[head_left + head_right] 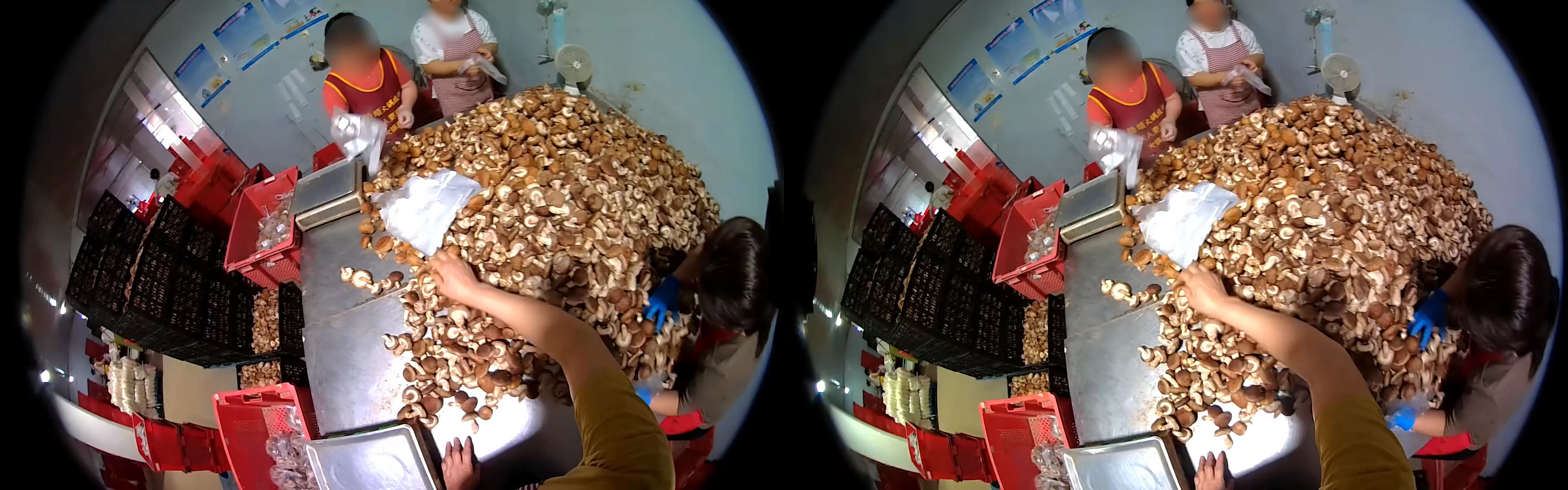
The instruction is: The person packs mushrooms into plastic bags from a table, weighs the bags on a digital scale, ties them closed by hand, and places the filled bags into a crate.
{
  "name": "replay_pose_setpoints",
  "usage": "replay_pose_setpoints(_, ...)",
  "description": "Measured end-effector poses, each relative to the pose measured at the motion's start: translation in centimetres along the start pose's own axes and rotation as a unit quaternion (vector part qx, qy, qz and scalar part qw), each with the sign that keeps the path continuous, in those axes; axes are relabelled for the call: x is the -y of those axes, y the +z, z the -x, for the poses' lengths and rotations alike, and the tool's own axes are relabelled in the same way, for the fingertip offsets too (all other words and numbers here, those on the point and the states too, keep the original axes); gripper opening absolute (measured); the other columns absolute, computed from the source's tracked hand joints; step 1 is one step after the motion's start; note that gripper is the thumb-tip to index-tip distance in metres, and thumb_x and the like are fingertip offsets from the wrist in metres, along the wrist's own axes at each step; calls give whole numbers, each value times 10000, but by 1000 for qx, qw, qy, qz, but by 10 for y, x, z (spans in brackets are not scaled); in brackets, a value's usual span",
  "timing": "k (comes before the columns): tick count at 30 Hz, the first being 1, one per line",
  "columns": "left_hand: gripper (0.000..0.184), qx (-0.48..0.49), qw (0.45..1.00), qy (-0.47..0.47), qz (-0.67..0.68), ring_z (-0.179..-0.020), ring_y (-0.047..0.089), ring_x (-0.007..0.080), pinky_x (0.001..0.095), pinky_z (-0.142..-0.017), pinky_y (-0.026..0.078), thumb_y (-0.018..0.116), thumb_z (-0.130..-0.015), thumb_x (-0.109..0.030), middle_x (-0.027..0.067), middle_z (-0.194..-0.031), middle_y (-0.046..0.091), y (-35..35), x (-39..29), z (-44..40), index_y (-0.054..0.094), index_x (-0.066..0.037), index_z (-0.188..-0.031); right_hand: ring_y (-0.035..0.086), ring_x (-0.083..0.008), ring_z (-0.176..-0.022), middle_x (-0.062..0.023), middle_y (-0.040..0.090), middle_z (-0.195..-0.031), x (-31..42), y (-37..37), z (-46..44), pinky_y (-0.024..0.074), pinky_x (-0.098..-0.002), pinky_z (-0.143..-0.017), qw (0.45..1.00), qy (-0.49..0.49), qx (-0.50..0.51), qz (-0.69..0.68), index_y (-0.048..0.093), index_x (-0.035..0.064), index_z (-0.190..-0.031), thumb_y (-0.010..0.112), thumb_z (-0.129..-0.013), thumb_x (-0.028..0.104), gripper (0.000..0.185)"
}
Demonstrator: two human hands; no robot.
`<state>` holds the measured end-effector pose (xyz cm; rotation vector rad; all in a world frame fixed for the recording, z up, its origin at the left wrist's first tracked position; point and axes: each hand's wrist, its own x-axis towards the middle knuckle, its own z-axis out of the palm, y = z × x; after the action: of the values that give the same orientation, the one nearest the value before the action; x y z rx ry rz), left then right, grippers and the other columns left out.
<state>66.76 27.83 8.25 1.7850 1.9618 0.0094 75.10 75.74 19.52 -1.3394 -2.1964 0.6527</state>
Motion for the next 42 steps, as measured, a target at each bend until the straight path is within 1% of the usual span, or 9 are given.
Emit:
replay_pose_setpoints(7,782,60,997,-30,40,-1359,309,461,559,-1061,327,648,-843,-202,269,-1487,322,-18,-11,-9,262,-77,-1512,428,-311,-1263,-127,460,-1390,-35,28,-105,382,-433,-1049,981,-81,-125,127,590,83,-1231,548,-807,14,431)
replay_pose_setpoints(12,748,78,997,-21,2,-1367,298,453,554,-1079,310,665,-849,-220,264,-1489,322,-51,-27,-14,307,-99,-1494,520,-302,-1134,-149,554,-1215,-82,35,-134,436,-426,-975,974,57,-37,215,621,76,-1169,581,-799,42,374)
replay_pose_setpoints(16,741,76,997,-30,11,-1370,289,455,560,-1078,306,666,-852,-222,262,-1491,319,-30,-22,-10,312,-114,-1494,564,-309,-1008,-133,604,-1013,-95,26,-125,495,-401,-860,971,6,-113,212,683,70,-899,634,-777,80,131)
replay_pose_setpoints(18,729,-39,975,47,-214,-1367,288,462,569,-1070,309,660,-860,-229,258,-1495,315,-40,-30,-9,316,-130,-1495,577,-319,-978,-129,616,-950,-89,17,-118,512,-424,-824,977,18,-166,132,689,62,-882,572,-835,101,132)
replay_pose_setpoints(19,726,79,997,-22,-7,-1356,295,471,576,-1061,315,651,-859,-219,268,-1484,320,-48,-29,-10,314,-107,-1492,577,-319,-978,-129,616,-950,-86,12,-113,512,-424,-824,976,18,-167,135,689,62,-882,572,-835,101,132)
replay_pose_setpoints(26,733,-63,998,26,-13,-1303,383,447,538,-1024,370,592,-775,-129,255,-1430,401,-12,-14,0,365,-97,-1472,570,-339,-960,-137,594,-928,-64,-4,-41,486,-438,-831,984,15,-176,1,619,41,-817,616,-810,83,42)
replay_pose_setpoints(35,581,-93,991,68,-73,-1210,473,467,558,-974,404,517,-876,-195,279,-1339,494,37,21,-1,414,-75,-1435,557,-329,-991,-126,583,-971,-4,-33,58,452,-430,-867,981,-39,-183,-46,598,39,-876,654,-833,104,96)
replay_pose_setpoints(36,674,-69,994,61,-62,-1302,370,454,552,-1040,339,585,-842,-230,253,-1418,409,35,20,-3,360,-108,-1466,548,-339,-996,-131,581,-958,9,-40,73,444,-430,-864,983,-45,-173,-49,578,33,-893,644,-850,112,111)
replay_pose_setpoints(42,777,-90,986,48,130,-1379,318,412,523,-1121,268,673,-845,-376,236,-1485,345,-42,-20,5,337,-45,-1463,617,-279,-709,-110,595,-853,84,-57,233,483,-361,-622,969,-66,-173,-161,574,39,-868,651,-846,68,84)
